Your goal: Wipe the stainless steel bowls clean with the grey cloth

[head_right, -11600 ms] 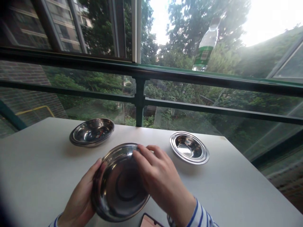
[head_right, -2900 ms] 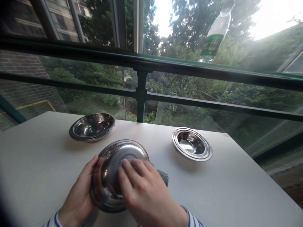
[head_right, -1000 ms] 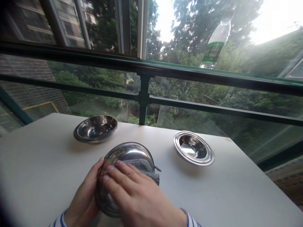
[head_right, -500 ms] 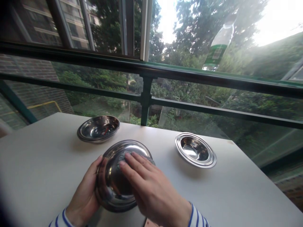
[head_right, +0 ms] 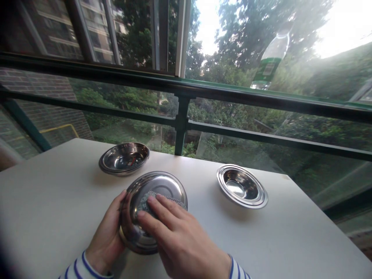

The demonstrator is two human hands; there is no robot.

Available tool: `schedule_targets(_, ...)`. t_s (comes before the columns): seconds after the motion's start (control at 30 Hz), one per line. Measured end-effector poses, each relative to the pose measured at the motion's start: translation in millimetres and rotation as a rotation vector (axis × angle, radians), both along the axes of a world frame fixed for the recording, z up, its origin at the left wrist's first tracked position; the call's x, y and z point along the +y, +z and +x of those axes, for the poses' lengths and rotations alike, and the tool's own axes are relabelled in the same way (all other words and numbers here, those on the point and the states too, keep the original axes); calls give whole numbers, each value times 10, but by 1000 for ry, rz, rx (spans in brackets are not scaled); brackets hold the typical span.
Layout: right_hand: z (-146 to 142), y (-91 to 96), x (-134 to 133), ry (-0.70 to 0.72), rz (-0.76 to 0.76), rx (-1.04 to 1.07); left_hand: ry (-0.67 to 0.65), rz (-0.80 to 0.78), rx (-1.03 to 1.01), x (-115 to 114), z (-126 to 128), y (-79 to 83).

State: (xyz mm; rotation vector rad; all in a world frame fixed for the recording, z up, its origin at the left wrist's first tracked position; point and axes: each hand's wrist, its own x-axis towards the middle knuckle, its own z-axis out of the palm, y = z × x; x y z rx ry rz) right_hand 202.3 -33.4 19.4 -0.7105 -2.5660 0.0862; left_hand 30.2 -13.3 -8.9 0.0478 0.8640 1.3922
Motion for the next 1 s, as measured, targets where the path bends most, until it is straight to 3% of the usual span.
schedule_targets(0.3,-29,-110,56,-51,22,17,19,-30,7,8,-18,-9)
schedule_targets(0.5,-93,-144,18,119,173,-53,12,-34,-17,2,28,38)
schedule_targets(0.7,-56,-147,51,-94,141,20,-43,11,-14,-40,38,15)
schedule_targets(0.87,-215,-206,-36,36,289,-23,-83,-9,19,-53,48,25)
schedule_targets(1.0,-126,-143,22,-55,198,-17,-136,35,41,-71,79,15)
